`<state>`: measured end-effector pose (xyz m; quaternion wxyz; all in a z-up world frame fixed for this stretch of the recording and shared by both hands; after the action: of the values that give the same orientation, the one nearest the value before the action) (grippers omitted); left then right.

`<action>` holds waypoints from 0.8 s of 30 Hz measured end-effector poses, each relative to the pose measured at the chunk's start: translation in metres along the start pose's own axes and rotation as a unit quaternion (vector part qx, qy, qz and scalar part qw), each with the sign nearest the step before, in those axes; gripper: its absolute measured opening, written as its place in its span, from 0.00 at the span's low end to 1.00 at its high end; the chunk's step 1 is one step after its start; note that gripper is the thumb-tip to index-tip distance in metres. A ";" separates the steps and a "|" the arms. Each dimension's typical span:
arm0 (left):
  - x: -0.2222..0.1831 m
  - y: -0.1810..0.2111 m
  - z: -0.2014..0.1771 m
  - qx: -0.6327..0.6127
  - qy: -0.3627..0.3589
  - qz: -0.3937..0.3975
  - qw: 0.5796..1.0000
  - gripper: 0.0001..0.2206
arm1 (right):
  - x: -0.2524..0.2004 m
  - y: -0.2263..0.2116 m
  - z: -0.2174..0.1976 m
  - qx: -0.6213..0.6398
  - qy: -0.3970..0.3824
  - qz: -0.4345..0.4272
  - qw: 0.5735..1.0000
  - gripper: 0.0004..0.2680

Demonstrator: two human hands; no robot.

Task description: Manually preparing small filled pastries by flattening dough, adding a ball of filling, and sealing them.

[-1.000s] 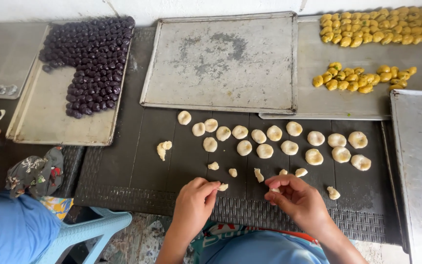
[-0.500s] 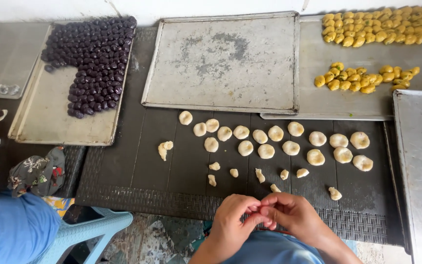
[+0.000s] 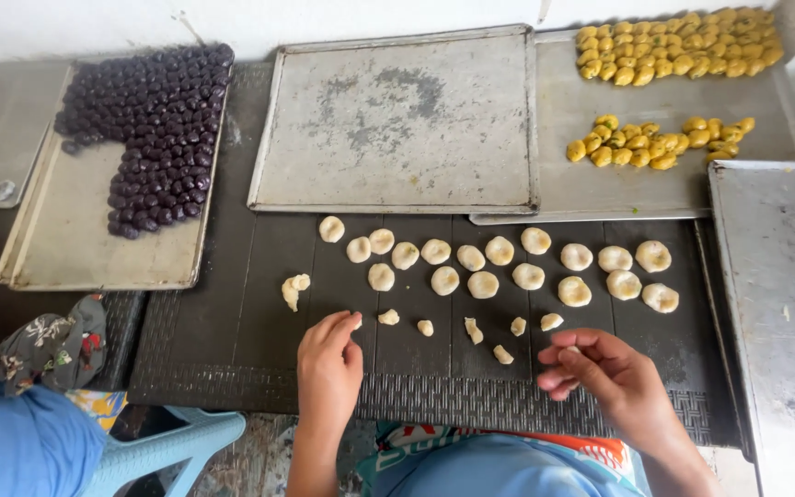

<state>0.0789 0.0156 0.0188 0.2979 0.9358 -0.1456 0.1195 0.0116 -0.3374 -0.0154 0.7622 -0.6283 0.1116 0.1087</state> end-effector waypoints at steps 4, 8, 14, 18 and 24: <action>0.016 0.075 0.013 -0.038 0.004 0.067 0.997 0.14 | -0.005 0.011 -0.024 -0.071 0.063 0.012 0.995 0.11; -0.009 0.151 0.099 -0.034 -0.137 0.187 0.972 0.24 | -0.008 -0.016 -0.011 -0.156 0.068 -0.086 0.982 0.08; 0.004 0.131 0.033 -0.166 -0.040 0.128 0.977 0.10 | -0.011 0.004 -0.010 -0.041 0.031 -0.051 0.997 0.16; 0.001 0.068 -0.021 -0.075 0.049 0.067 0.994 0.11 | -0.010 -0.031 0.020 -0.259 0.046 -0.164 0.951 0.03; -0.022 0.068 0.011 -0.062 0.095 0.035 0.993 0.10 | 0.014 0.001 0.066 -0.407 0.012 -0.218 0.887 0.11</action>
<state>0.0364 -0.0399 0.0389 0.3632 0.8943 -0.1564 0.2093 0.0272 -0.2724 -0.0081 0.4422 -0.8934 -0.0729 -0.0321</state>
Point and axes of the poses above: each hand's wrist, its own x-axis towards the middle knuckle, its own z-axis out of the palm, y = z × x, the point moved 9 cm from there along x, towards the middle knuckle, and after that the axes turned 7 degrees about -y, right-handed, at the moved point
